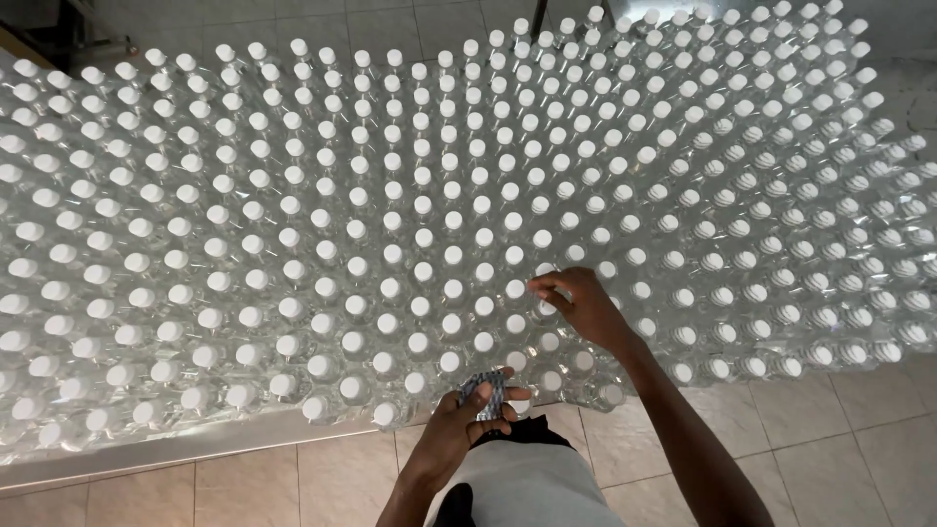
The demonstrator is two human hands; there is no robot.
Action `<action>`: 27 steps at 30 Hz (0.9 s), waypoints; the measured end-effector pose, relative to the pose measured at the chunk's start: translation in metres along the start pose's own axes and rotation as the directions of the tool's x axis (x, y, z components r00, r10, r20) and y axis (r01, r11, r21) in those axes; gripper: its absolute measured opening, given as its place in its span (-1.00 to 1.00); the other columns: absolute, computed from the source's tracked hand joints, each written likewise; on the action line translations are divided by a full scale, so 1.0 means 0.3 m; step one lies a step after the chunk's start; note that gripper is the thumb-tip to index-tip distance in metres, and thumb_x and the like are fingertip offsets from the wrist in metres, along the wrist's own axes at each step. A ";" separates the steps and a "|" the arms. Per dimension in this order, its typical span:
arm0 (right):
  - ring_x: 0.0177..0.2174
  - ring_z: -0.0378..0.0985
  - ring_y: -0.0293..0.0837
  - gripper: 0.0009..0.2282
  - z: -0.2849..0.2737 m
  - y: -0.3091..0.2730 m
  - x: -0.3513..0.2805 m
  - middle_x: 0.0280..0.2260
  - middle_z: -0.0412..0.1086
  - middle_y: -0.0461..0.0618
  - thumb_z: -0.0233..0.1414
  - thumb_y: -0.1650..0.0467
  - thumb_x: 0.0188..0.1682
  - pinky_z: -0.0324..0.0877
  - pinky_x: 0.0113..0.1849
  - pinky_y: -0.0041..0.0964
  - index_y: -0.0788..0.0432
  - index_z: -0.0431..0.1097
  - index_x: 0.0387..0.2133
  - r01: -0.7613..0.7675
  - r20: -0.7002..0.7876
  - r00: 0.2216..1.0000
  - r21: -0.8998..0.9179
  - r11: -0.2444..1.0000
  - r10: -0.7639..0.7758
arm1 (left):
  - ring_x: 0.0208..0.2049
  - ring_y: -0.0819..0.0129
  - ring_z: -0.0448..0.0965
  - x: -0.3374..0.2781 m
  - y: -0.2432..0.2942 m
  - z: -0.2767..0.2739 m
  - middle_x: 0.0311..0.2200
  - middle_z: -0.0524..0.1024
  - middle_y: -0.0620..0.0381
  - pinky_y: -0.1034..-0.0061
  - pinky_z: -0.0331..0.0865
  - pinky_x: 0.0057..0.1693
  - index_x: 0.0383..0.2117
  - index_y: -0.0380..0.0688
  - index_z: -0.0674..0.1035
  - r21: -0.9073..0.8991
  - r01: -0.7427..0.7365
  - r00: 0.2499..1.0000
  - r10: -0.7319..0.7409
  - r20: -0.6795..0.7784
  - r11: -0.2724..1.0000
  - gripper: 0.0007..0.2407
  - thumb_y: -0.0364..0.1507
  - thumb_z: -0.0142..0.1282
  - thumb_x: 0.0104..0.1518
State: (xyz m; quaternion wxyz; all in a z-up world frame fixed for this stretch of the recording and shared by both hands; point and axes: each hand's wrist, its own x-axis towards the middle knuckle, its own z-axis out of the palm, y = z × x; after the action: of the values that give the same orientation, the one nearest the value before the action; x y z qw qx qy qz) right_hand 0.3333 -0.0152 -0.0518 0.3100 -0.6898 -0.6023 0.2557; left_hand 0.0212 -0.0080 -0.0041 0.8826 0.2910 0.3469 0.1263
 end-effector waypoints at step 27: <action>-0.03 0.67 -0.19 -0.75 -0.069 0.107 -0.035 -0.16 0.68 -0.26 0.04 0.30 0.20 -0.05 0.35 0.03 0.02 0.49 0.09 0.247 0.240 0.946 -0.093 0.965 -0.219 | -0.18 0.23 0.65 0.078 -0.004 0.072 0.07 0.70 -0.22 0.36 0.58 -0.03 0.32 -0.36 0.48 -0.046 -0.100 0.987 0.093 -0.130 0.994 -0.48 -0.22 0.01 0.32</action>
State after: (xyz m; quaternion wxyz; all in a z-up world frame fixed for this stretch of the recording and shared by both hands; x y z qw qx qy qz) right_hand 0.3684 -0.0306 -0.0617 0.2243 -0.5973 -0.7257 0.2573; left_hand 0.0532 -0.0083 -0.0047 0.8587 0.2757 0.3847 0.1964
